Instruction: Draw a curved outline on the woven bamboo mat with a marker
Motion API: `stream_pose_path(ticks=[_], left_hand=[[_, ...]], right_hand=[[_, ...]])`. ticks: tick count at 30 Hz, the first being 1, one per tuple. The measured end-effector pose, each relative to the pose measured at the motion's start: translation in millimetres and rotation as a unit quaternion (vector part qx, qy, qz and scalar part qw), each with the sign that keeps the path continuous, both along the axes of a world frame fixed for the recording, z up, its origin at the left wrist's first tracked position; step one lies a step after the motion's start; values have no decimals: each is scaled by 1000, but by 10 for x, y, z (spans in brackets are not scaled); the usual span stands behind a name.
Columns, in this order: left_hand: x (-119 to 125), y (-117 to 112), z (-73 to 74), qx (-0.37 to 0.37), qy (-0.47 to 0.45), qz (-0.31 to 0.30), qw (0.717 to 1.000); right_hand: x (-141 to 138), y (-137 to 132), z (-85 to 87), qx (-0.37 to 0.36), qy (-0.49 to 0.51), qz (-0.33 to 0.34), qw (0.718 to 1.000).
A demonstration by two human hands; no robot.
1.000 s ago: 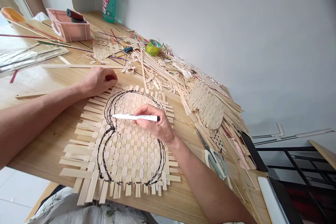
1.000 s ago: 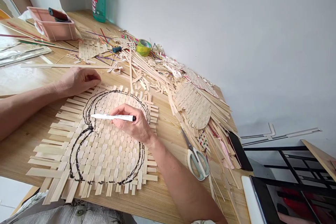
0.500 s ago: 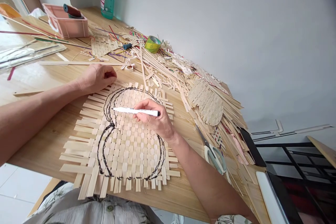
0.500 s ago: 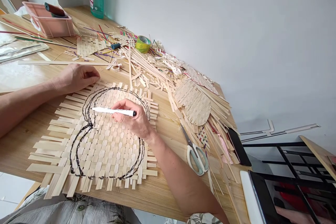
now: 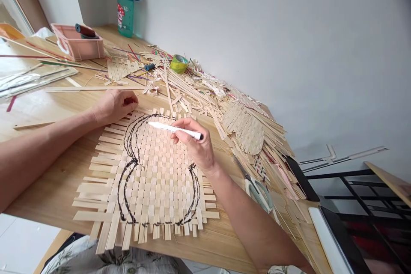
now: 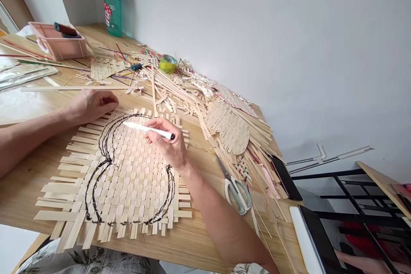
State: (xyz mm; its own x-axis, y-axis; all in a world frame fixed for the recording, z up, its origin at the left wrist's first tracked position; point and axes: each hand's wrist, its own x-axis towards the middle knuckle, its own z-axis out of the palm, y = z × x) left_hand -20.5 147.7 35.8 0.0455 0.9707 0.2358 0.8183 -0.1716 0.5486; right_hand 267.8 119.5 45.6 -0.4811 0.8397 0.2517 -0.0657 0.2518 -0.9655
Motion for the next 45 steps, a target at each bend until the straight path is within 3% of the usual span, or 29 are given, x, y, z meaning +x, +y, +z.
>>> stream_pose_path(ticks=[5,9,12,14,20,30,37,41,45], left_hand=[[15,-18,19,9,16,3,1000],[21,-26,33,19,26,7,999],[21,-38,51,28,33,10,999],[17,-48,62,36,38,14,999],[-1,-64,85,49,49,21,997],[42,-73,142,51,72,13,996],[81,-109,114,45,78,13,996],[142,-145,137,46,73,8,996],[196,-221,206,61,66,8,996]], right_hand=[[68,92,113,57,-4,-85,995],[214,243,109,116,-43,-161,979],[370,404,30,183,-153,-208,949],[481,516,-37,221,-262,-227,912],[736,677,-143,207,-384,-258,862],[889,285,-55,189,-545,-254,776],[827,21,54,156,-624,-241,727],[840,-54,79,147,-633,-241,721],[921,-76,91,151,-606,-257,738]])
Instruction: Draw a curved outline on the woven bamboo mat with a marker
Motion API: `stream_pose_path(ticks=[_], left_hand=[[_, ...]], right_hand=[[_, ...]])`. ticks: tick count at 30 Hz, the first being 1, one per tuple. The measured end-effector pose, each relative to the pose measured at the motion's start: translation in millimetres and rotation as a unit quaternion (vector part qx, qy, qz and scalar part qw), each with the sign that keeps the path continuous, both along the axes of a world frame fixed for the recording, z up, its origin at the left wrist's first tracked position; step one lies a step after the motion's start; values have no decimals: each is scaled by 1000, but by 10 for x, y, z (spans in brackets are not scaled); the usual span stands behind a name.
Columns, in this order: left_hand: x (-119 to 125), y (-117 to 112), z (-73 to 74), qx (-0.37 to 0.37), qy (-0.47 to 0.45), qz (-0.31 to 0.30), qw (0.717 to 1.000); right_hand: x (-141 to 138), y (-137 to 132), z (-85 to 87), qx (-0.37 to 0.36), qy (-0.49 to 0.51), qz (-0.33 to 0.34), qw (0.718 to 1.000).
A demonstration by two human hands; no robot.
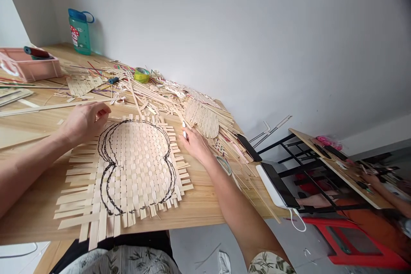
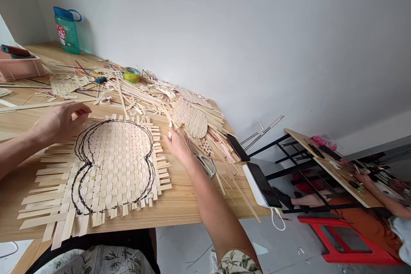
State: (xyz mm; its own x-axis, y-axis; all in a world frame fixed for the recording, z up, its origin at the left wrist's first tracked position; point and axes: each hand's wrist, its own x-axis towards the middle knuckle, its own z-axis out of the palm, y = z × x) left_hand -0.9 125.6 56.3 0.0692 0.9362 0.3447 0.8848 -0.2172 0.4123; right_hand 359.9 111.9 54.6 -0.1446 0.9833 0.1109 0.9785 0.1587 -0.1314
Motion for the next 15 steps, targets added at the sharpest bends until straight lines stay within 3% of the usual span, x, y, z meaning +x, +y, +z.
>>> stream_pose_path(ticks=[4,8,11,15], left_hand=[[55,-118,123,36,-17,7,999],[176,-301,354,60,-47,0,997],[304,-546,574,77,-116,-32,990],[327,-1031,711,95,-163,-76,979]], right_hand=[[58,-16,104,48,58,2,997],[-16,-178,370,121,145,21,982],[-148,-494,626,253,346,127,895],[-201,-1280,820,374,402,196,813]])
